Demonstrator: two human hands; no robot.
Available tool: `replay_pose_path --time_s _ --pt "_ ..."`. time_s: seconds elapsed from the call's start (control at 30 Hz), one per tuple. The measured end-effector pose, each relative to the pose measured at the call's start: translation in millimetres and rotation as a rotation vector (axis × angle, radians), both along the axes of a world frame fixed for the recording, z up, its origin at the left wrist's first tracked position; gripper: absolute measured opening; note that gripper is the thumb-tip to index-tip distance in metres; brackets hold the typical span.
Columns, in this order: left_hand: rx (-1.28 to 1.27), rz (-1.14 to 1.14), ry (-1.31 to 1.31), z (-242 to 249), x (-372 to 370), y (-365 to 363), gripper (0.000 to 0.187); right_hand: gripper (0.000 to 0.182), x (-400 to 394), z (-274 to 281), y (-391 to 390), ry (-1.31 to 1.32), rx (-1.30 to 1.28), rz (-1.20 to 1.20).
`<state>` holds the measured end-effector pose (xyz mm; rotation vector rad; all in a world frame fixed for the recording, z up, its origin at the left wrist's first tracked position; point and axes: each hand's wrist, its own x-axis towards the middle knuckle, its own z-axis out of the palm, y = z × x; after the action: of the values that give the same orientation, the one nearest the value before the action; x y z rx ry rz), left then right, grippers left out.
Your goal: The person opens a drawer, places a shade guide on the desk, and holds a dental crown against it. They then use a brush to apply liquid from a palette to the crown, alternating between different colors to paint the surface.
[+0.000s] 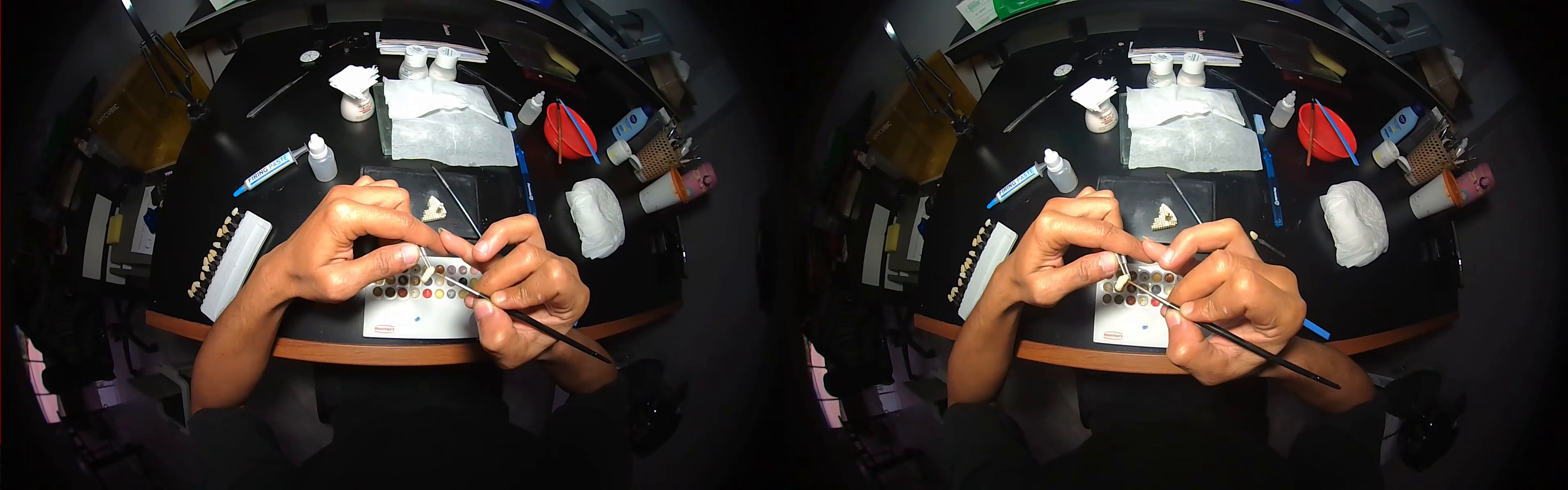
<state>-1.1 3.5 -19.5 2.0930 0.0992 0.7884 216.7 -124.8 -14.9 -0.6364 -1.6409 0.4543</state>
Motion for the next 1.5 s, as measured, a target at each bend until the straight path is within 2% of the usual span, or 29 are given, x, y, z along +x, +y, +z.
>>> replay_pose_path --time_s 0.4,1.0,1.5 --pt "0.054 0.014 0.034 3.4 -0.2 -0.5 0.025 0.023 -0.3 -0.9 0.4 -0.054 0.027 -0.036" --pt "0.437 0.262 0.212 11.3 -2.8 -10.7 0.021 0.016 -2.1 -8.1 2.4 0.082 -0.076 0.019" --pt "0.45 0.277 0.241 9.4 -3.0 -11.8 0.021 0.019 -2.1 -10.1 3.8 0.025 -0.08 -0.005"
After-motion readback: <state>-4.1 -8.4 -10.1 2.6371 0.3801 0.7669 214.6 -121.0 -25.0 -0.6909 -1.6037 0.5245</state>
